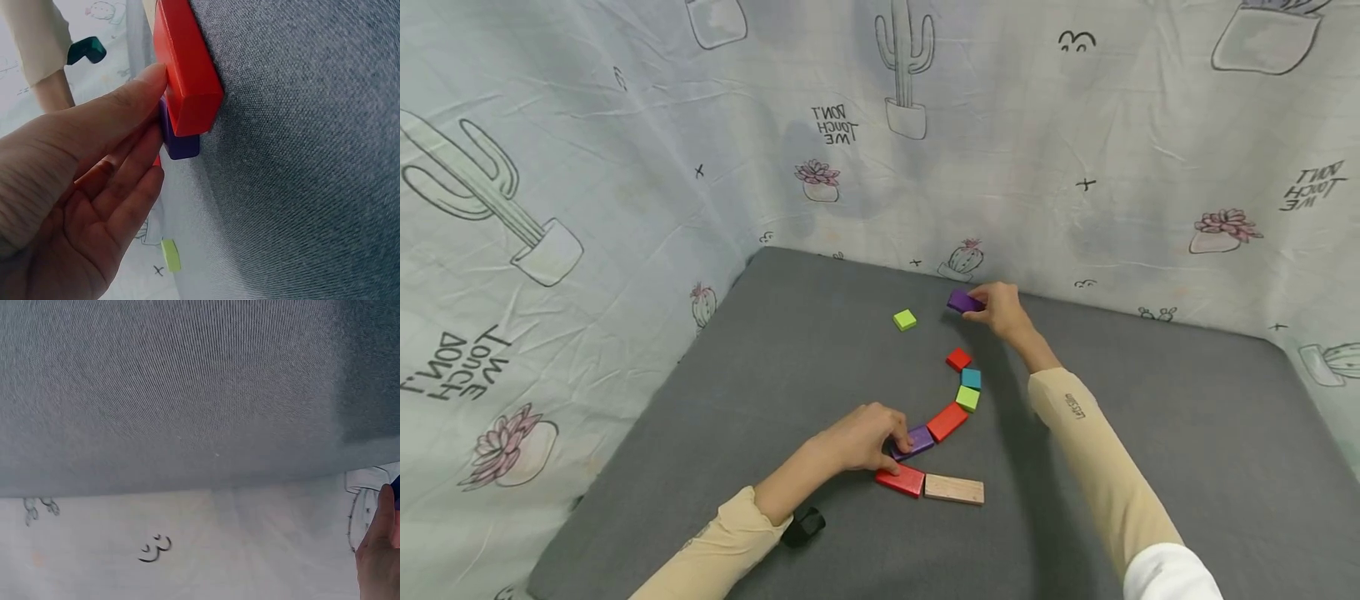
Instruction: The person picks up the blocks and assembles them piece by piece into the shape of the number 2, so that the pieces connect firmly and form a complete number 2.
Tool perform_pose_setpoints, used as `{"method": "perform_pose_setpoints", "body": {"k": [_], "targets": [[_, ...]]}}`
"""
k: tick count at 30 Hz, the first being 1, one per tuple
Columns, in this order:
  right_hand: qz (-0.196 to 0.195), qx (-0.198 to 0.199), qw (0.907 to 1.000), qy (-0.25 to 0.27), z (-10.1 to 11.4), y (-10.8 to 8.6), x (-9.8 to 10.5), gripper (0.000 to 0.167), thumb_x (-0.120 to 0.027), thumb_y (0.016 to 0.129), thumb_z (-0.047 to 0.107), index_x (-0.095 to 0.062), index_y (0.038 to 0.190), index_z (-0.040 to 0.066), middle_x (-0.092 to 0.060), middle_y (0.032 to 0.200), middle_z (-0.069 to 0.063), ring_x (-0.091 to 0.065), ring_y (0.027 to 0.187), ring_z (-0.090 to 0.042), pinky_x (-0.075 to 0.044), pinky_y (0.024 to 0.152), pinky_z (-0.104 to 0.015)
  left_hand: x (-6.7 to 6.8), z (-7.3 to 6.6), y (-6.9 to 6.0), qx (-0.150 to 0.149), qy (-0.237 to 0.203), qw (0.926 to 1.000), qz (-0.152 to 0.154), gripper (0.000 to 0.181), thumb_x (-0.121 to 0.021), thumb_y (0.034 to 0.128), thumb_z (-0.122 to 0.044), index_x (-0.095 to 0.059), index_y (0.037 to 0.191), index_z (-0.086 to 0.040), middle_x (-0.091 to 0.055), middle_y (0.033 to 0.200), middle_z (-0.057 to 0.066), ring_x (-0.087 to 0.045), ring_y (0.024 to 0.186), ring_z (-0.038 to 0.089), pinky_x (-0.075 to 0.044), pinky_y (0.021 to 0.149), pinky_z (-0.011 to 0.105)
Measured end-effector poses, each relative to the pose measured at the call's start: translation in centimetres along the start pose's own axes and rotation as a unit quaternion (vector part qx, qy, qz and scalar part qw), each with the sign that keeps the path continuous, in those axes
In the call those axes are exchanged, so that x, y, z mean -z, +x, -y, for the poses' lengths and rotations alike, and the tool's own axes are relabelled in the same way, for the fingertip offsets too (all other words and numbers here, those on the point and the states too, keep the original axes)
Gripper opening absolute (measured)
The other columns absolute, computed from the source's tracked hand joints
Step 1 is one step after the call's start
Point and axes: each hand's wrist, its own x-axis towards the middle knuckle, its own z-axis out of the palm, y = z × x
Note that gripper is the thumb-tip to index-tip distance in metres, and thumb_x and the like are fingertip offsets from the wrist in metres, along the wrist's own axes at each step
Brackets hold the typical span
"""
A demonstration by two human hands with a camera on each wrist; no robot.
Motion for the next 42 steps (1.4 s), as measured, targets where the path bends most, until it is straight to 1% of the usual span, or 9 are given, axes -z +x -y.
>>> {"method": "perform_pose_setpoints", "body": {"k": [4, 9, 18, 24, 27, 31, 33, 38, 42], "targets": [[0.01, 0.027, 0.9996, -0.002, 0.7, -0.2, 0.1, 0.038, -0.075, 0.081, 0.002, -0.063, 0.113, -0.014, -0.064, 0.109, -0.029, -0.063, 0.102, -0.038, -0.05, 0.086, -0.047, 0.0, -0.1, 0.1, 0.003, 0.002, 1.0, 0.001, 0.025, -0.086, 0.0705, -0.022, -0.078, 0.092, -0.014, -0.066, 0.089, -0.009, -0.061, 0.086, 0.003, -0.05, 0.079, 0.022], [0.014, 0.072, 0.9971, -0.019, 1.7, -0.4, -0.1, 0.035, -0.077, 0.079, 0.002, -0.066, 0.109, -0.013, -0.067, 0.104, -0.027, -0.065, 0.096, -0.036, -0.051, 0.083, -0.045, -0.1, 0.0, 0.1, 0.007, 0.0, 1.0, 0.003, 0.025, -0.086, 0.0707, -0.021, -0.078, 0.093, -0.014, -0.067, 0.09, -0.009, -0.061, 0.087, 0.004, -0.05, 0.08, 0.023], [0.008, 0.16, 0.9847, -0.067, 3.5, -0.7, -0.8, 0.032, -0.082, 0.074, 0.004, -0.071, 0.101, -0.009, -0.07, 0.093, -0.021, -0.065, 0.084, -0.03, -0.054, 0.074, -0.042, -0.2, -0.1, 0.2, 0.016, 0.001, 0.9998, 0.008, 0.025, -0.086, 0.0709, -0.021, -0.078, 0.094, -0.013, -0.067, 0.09, -0.009, -0.061, 0.088, 0.005, -0.05, 0.081, 0.024], [0.021, 0.186, 0.9797, -0.073, 4.7, -1.3, -1.1, 0.032, -0.082, 0.073, 0.006, -0.072, 0.102, -0.006, -0.069, 0.092, -0.017, -0.064, 0.081, -0.026, -0.054, 0.07, -0.038, -0.3, 0.0, 0.3, 0.016, 0.005, 0.9998, 0.009, 0.025, -0.087, 0.0704, -0.021, -0.078, 0.092, -0.013, -0.066, 0.088, -0.01, -0.061, 0.087, 0.004, -0.05, 0.081, 0.024], [0.031, 0.19, 0.9793, -0.062, 5.2, -1.7, -1.3, 0.032, -0.082, 0.074, 0.006, -0.073, 0.103, -0.004, -0.069, 0.093, -0.016, -0.064, 0.082, -0.025, -0.055, 0.07, -0.037, -0.3, 0.0, 0.3, 0.018, 0.007, 0.9998, 0.011, 0.024, -0.087, 0.0703, -0.021, -0.078, 0.092, -0.014, -0.066, 0.088, -0.01, -0.06, 0.086, 0.004, -0.05, 0.081, 0.024], [0.047, 0.202, 0.9768, -0.051, 5.5, -2.5, -1.5, 0.031, -0.082, 0.074, 0.005, -0.073, 0.103, -0.002, -0.068, 0.092, -0.015, -0.063, 0.08, -0.023, -0.055, 0.07, -0.035, -0.6, -0.6, 0.2, 0.026, 0.007, 0.9996, 0.012, 0.024, -0.086, 0.0705, -0.022, -0.078, 0.092, -0.014, -0.065, 0.087, -0.011, -0.06, 0.085, 0.004, -0.05, 0.081, 0.025], [0.055, 0.217, 0.9734, -0.05, 5.6, -3.0, -1.6, 0.031, -0.082, 0.073, 0.004, -0.073, 0.103, -0.002, -0.067, 0.09, -0.014, -0.063, 0.078, -0.022, -0.055, 0.068, -0.034, -0.7, -0.9, 0.1, 0.03, 0.008, 0.9995, 0.012, 0.024, -0.086, 0.0707, -0.022, -0.078, 0.092, -0.014, -0.065, 0.087, -0.011, -0.06, 0.085, 0.003, -0.05, 0.081, 0.025], [0.073, 0.264, 0.9605, -0.048, 5.3, -3.9, -1.9, 0.031, -0.082, 0.072, 0.003, -0.073, 0.102, -0.003, -0.066, 0.088, -0.014, -0.062, 0.076, -0.021, -0.054, 0.066, -0.032, -1.0, -1.6, -0.1, 0.036, 0.01, 0.9992, 0.012, 0.024, -0.086, 0.0707, -0.022, -0.078, 0.092, -0.015, -0.065, 0.087, -0.011, -0.06, 0.085, 0.003, -0.05, 0.081, 0.025], [0.091, 0.282, 0.9538, -0.049, 5.2, -4.2, -2.2, 0.031, -0.082, 0.072, 0.003, -0.073, 0.101, -0.003, -0.068, 0.089, -0.014, -0.063, 0.079, -0.021, -0.054, 0.067, -0.032, -1.3, -2.1, -0.3, 0.038, 0.01, 0.9992, 0.01, 0.024, -0.086, 0.0706, -0.023, -0.078, 0.091, -0.015, -0.065, 0.087, -0.011, -0.06, 0.085, 0.003, -0.05, 0.081, 0.024]]}}
